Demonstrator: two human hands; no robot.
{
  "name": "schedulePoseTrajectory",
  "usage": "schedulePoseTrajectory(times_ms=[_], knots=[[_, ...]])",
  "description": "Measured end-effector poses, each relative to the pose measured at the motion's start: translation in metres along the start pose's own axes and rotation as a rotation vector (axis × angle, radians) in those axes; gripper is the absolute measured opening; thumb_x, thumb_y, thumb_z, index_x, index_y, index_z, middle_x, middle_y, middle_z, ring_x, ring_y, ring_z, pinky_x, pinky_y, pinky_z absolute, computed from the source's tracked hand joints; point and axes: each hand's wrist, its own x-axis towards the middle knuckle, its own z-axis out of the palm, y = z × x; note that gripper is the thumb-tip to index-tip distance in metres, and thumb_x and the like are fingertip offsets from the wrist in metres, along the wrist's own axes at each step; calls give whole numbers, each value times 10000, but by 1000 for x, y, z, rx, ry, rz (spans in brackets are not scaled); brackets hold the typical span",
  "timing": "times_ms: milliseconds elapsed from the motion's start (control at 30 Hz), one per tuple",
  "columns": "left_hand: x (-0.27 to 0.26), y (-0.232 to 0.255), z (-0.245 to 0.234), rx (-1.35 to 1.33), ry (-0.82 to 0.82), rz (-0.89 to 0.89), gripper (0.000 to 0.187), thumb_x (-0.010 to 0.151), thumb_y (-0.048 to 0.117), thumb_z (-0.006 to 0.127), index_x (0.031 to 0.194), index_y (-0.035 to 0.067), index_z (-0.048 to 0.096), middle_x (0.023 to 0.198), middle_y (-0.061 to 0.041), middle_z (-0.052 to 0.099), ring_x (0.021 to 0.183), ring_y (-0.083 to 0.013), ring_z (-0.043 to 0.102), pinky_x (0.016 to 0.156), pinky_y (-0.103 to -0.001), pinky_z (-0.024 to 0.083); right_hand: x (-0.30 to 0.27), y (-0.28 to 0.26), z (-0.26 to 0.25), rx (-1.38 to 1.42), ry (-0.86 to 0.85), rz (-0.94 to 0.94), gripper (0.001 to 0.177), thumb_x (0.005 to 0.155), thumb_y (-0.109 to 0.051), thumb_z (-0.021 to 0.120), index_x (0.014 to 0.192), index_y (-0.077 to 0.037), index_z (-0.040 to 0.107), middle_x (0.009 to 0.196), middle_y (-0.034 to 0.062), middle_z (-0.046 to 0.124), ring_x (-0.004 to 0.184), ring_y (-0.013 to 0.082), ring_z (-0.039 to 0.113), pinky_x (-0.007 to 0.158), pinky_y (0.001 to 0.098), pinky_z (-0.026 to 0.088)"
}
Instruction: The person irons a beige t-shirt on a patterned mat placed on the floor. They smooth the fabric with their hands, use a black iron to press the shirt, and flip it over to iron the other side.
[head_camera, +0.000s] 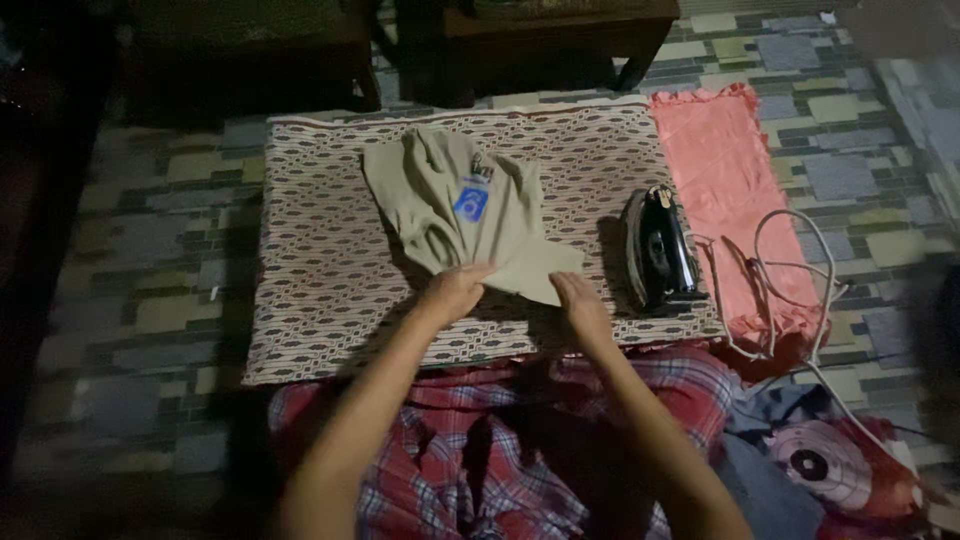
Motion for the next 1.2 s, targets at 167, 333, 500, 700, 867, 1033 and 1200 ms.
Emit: schedulePoseTrajectory(times_ms=[167, 333, 500, 700, 867, 1033, 1200], knots=[[-33, 9, -28, -96, -930, -183, 188, 906, 140, 599, 833, -14, 680, 740, -30, 620, 669, -154, 507, 674, -390, 475, -13, -23, -37, 172, -937, 62, 553, 638, -152, 817, 1173, -67, 704, 1137, 162, 754, 980, 315, 735, 876, 400, 580], [-72, 75, -87, -676, -1173, -395, 154, 869, 98, 643, 951, 22, 748, 794, -36, 619, 658, -182, 489, 603, -381, 391, -47, -52, -111, 542, -1405, 108, 305, 995, -268, 686, 984, 30, 748, 839, 143, 695, 709, 183, 585, 668, 328, 481], [-17, 82, -110, -691, -604, -469, 290, 869, 203, 635, 1146, 157, 709, 1013, 12, 736, 899, -111, 667, 859, -302, 553, -10, 2, -136, 1309, -1146, 258, 222, 998, -165, 661, 843, -12, 702, 709, -15, 657, 641, 74, 570, 587, 259, 495], [59, 7, -33, -159, -64, -502, 299, 853, 250, 681, 1112, 102, 690, 1016, -129, 733, 861, -258, 698, 753, -399, 539, 61, 31, -99, 375, -453, 441, 157, 880, -134, 683, 1017, -79, 737, 764, 64, 710, 629, 175, 624, 588, 358, 510], [117, -14, -2, 171, 110, -428, 325, 864, 316, 680, 1105, 100, 698, 1022, -206, 733, 949, -413, 688, 805, -511, 551, 87, 23, -77, -263, -155, 325, 248, 838, -129, 723, 1084, -104, 748, 977, 162, 744, 937, 353, 686, 762, 473, 536], [132, -50, -8, 354, 197, -589, 399, 886, 256, 617, 1263, 131, 645, 985, -267, 713, 914, -463, 683, 786, -556, 545, 98, 48, -80, -779, 144, 181, 474, 755, -177, 691, 1225, -147, 648, 1282, 137, 664, 1152, 333, 654, 988, 557, 470], [106, -130, 8, 512, 302, -374, 245, 895, 187, 590, 1078, 54, 684, 1054, -249, 713, 965, -453, 692, 830, -545, 563, 71, 80, -104, -705, 109, 550, 590, 890, -302, 704, 1400, -69, 522, 1355, 200, 615, 1201, 371, 633, 1010, 581, 446]])
